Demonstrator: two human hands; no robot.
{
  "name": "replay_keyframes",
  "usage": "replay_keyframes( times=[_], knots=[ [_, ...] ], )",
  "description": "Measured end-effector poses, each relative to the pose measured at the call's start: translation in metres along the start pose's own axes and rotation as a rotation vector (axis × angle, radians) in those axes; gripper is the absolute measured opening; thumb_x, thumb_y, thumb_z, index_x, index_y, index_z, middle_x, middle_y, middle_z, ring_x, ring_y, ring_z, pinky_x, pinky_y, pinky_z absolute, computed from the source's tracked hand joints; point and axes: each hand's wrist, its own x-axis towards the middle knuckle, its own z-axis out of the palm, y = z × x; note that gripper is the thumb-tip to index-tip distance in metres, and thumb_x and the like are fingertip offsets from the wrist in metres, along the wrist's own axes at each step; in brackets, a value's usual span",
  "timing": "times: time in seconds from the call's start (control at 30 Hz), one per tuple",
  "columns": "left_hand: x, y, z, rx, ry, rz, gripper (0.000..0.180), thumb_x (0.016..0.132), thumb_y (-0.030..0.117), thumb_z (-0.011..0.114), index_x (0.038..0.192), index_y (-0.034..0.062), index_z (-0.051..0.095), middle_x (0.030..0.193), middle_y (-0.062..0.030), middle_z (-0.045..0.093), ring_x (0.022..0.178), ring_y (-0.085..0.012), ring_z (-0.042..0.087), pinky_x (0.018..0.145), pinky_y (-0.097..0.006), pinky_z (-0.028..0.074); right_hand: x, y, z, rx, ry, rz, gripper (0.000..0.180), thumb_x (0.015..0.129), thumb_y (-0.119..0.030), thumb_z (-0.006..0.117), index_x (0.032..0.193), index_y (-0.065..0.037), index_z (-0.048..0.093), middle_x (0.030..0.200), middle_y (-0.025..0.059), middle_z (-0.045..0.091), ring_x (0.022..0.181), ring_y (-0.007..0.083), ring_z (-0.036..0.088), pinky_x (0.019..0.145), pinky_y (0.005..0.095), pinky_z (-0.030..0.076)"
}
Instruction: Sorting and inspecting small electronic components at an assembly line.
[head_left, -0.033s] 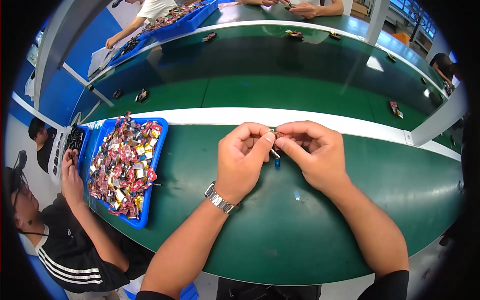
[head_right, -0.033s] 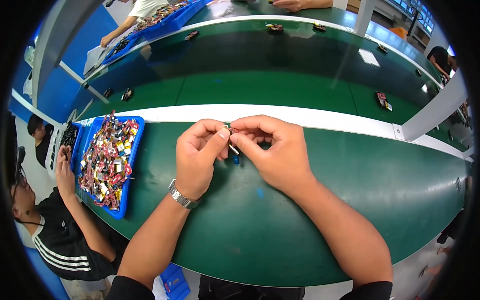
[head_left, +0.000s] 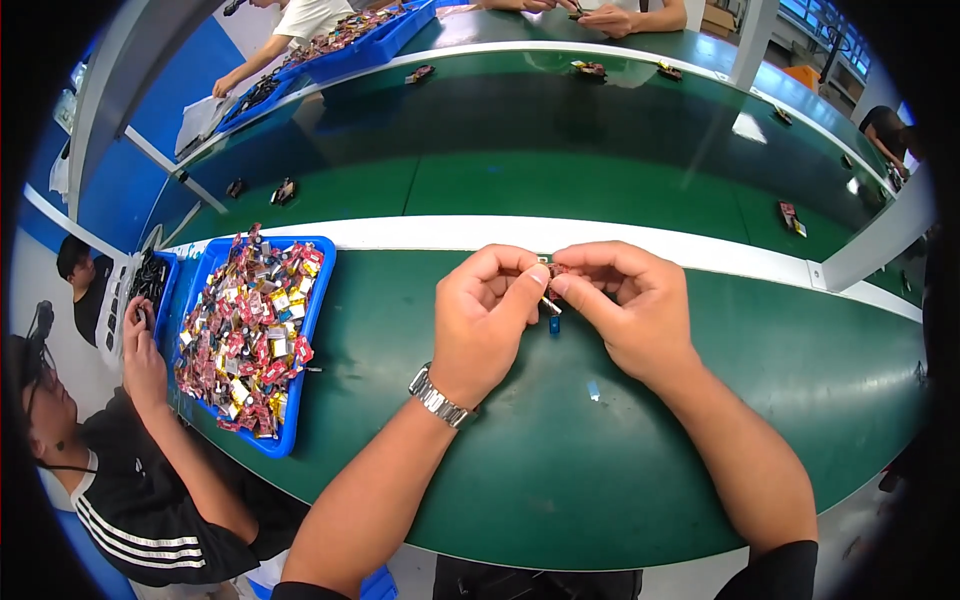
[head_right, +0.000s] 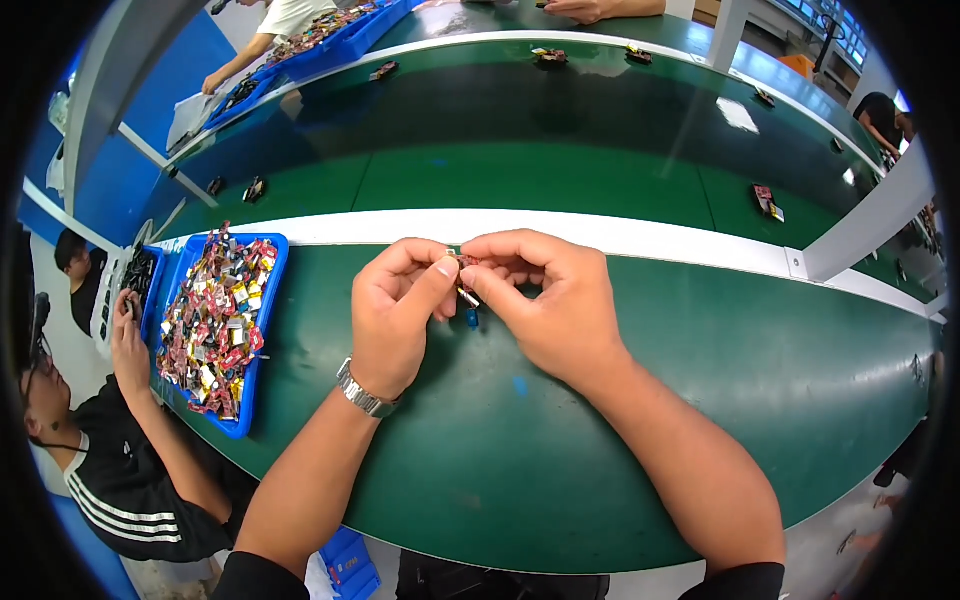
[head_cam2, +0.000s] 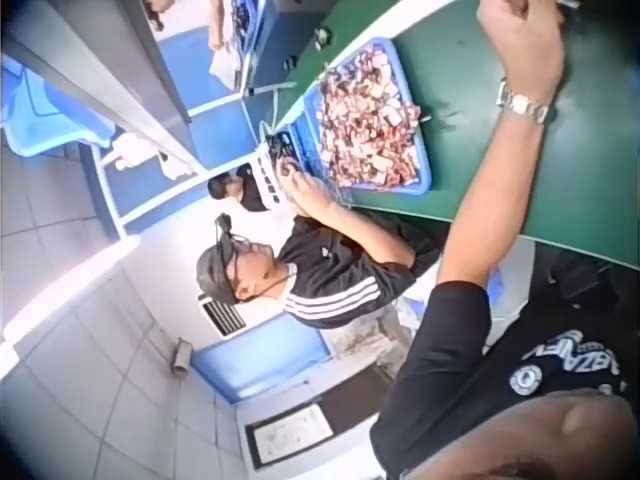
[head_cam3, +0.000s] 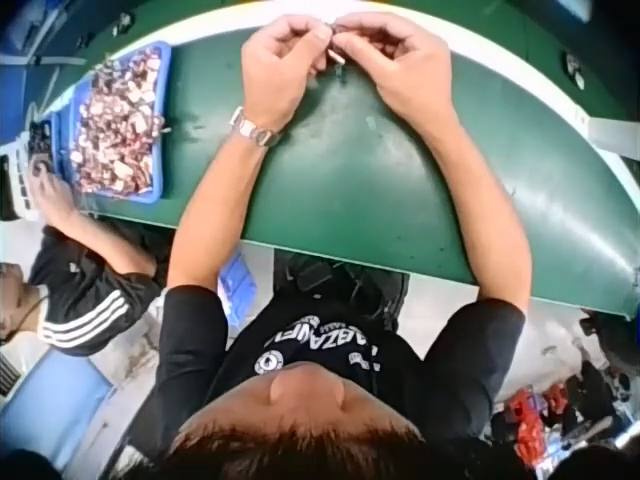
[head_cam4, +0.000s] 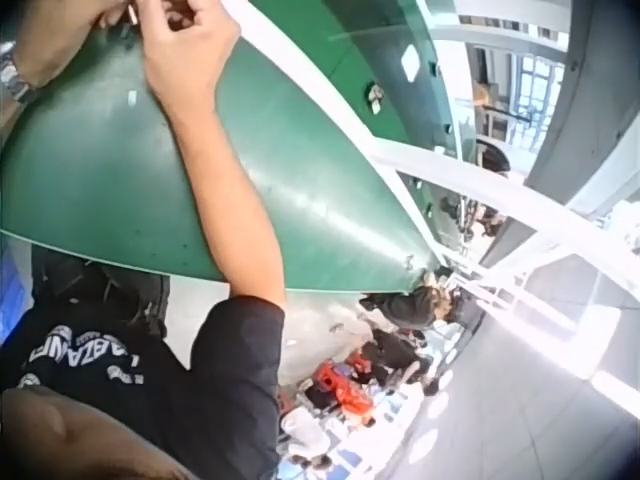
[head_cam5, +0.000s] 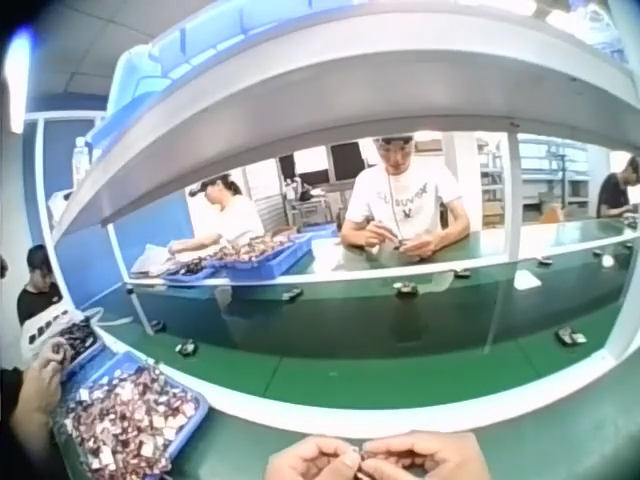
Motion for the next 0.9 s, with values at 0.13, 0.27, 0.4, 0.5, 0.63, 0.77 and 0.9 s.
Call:
replay_keyframes(
  times=[0.13,0.27,0.4,0.5,0.63,0.77,0.9],
  knots=[
    [0.0012,0.0000,-0.0016,-0.089,0.028,-0.034,0.010,0.089,0.008,0.061,0.094,-0.0003,0.061,0.078,-0.0017,0.062,0.064,-0.0068,0.053,0.057,-0.022,0.042,0.0018,0.0011,-0.0021,0.057,0.006,0.020,0.017,0.084,0.000,0.069,0.100,0.004,0.067,0.090,0.0086,0.070,0.079,0.0111,0.065,0.071,0.0244,0.054],
    [0.0003,0.0011,-0.0014,-0.056,-0.018,-0.024,0.009,0.088,0.007,0.061,0.094,-0.0004,0.061,0.079,-0.0019,0.062,0.064,-0.0067,0.053,0.057,-0.022,0.042,0.0017,0.0007,-0.0025,0.091,-0.004,0.039,0.018,0.084,0.000,0.068,0.101,0.005,0.067,0.091,0.0091,0.069,0.081,0.0121,0.066,0.072,0.0246,0.055],
    [0.0015,0.0027,0.0010,-0.026,-0.016,-0.011,0.008,0.087,0.006,0.061,0.093,-0.0002,0.061,0.080,-0.0022,0.063,0.064,-0.0065,0.054,0.057,-0.021,0.042,0.0017,0.0004,-0.0022,0.060,-0.014,0.040,0.017,0.085,0.000,0.068,0.101,0.004,0.067,0.092,0.0093,0.069,0.081,0.0123,0.066,0.073,0.0243,0.055],
    [0.0018,0.0020,0.0009,-0.034,-0.007,-0.017,0.008,0.087,0.005,0.062,0.092,0.0001,0.061,0.079,-0.0022,0.063,0.063,-0.0065,0.054,0.056,-0.021,0.043,0.0014,-0.0014,-0.0016,0.075,-0.021,0.057,0.017,0.085,0.000,0.068,0.101,0.004,0.067,0.092,0.0093,0.069,0.082,0.0121,0.066,0.072,0.0243,0.055],
    [0.0014,0.0015,-0.0001,-0.030,-0.010,-0.016,0.006,0.086,0.005,0.061,0.091,0.0002,0.061,0.078,-0.0022,0.063,0.063,-0.0064,0.054,0.056,-0.021,0.043,0.0012,0.0004,-0.0021,0.043,-0.023,0.027,0.017,0.085,0.000,0.068,0.100,0.004,0.067,0.091,0.0093,0.069,0.081,0.0121,0.066,0.072,0.0241,0.055],
    [0.0010,0.0028,-0.0006,-0.026,-0.003,-0.021,0.006,0.086,0.005,0.061,0.091,0.0001,0.061,0.078,-0.0022,0.063,0.062,-0.0063,0.054,0.056,-0.021,0.043,0.0007,-0.0003,-0.0012,0.021,-0.017,0.030,0.016,0.084,-0.001,0.069,0.099,0.004,0.068,0.091,0.0096,0.070,0.081,0.0123,0.066,0.073,0.0242,0.055],
    [0.0009,0.0022,0.0000,-0.014,0.000,-0.040,0.007,0.087,0.005,0.062,0.090,-0.0001,0.062,0.075,-0.0014,0.062,0.062,-0.0058,0.054,0.055,-0.020,0.042,0.0002,0.0014,-0.0023,-0.026,-0.002,0.031,0.014,0.084,-0.001,0.069,0.097,0.003,0.069,0.092,0.0099,0.071,0.081,0.0125,0.067,0.074,0.0246,0.055]
  ],
)
